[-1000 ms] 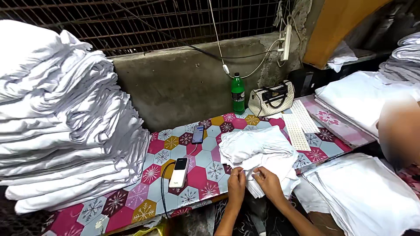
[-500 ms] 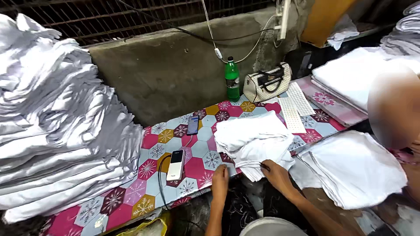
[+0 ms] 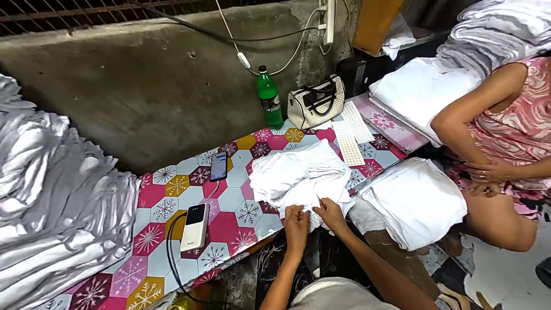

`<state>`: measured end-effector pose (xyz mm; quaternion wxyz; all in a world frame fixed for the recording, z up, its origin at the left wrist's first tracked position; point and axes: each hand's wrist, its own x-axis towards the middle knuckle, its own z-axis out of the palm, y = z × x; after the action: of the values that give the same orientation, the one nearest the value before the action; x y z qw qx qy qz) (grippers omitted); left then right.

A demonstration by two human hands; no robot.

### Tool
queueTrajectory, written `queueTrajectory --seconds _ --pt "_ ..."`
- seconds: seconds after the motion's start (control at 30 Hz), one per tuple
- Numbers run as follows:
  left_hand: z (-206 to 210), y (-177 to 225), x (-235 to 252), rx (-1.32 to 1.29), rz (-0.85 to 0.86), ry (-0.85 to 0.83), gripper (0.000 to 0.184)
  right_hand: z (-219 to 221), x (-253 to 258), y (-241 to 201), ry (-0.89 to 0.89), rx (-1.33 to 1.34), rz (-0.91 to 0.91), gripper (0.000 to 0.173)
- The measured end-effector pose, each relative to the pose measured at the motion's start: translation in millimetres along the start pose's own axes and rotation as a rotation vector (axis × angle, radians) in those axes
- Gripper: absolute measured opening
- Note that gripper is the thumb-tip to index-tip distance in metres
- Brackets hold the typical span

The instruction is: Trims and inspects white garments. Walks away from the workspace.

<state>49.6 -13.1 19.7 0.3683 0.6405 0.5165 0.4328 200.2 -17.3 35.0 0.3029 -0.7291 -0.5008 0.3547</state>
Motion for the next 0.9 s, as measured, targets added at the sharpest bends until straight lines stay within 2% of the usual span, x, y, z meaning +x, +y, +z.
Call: queueTrajectory --seconds 0.1,0.23,0.3,0.4,0.43,0.47,0.5,0.63,0.73,0.9 --pt "17.7 -5.6 14.7 0.149 0.163 0.019 0.03 -0.6 -0.8 8.0 0.0 0.031 -0.041 0.032" --pt "15.4 -14.6 28.3 0.158 0.226 -0.066 0.008 -4.5 -1.9 14.8 -0.017 0.105 -0.044 0.033" --pt "-5.4 -10.0 21.4 0.063 0.107 -0.203 0.008 -14.9 -4.3 16.7 -0.064 0.127 -0.037 0.037" --pt "-48.7 -1.8 1.5 0.0 -0.196 -0.593 0.013 -36.2 -9.0 22.5 -0.181 0.125 0.013 0.043" --pt "-59.1 1.1 -2.3 0.022 -0.245 -0.698 0.013 -43.7 -11.3 22.0 -0.218 0.125 0.042 0.043" --pt "-64.4 4.8 -4.4 0.063 -0.266 -0.734 0.013 -48.8 -13.6 20.4 -0.247 0.139 0.067 0.042" --pt "-64.0 8.8 -5.6 0.1 -0.258 -0.683 0.014 -52.3 -15.7 17.0 -0.269 0.166 0.076 0.04" --pt "-21.6 14.0 4.8 0.162 -0.107 -0.25 0.02 -49.9 -19.2 -4.4 -0.316 0.297 0.048 0.035" --pt "6.7 2.2 12.2 0.199 -0.051 -0.137 0.017 -47.9 -19.5 -12.5 -0.361 0.316 0.055 0.034" --pt "16.4 -12.8 8.2 0.156 0.07 0.007 0.009 -44.7 -21.8 -4.8 -0.471 0.455 0.111 0.039"
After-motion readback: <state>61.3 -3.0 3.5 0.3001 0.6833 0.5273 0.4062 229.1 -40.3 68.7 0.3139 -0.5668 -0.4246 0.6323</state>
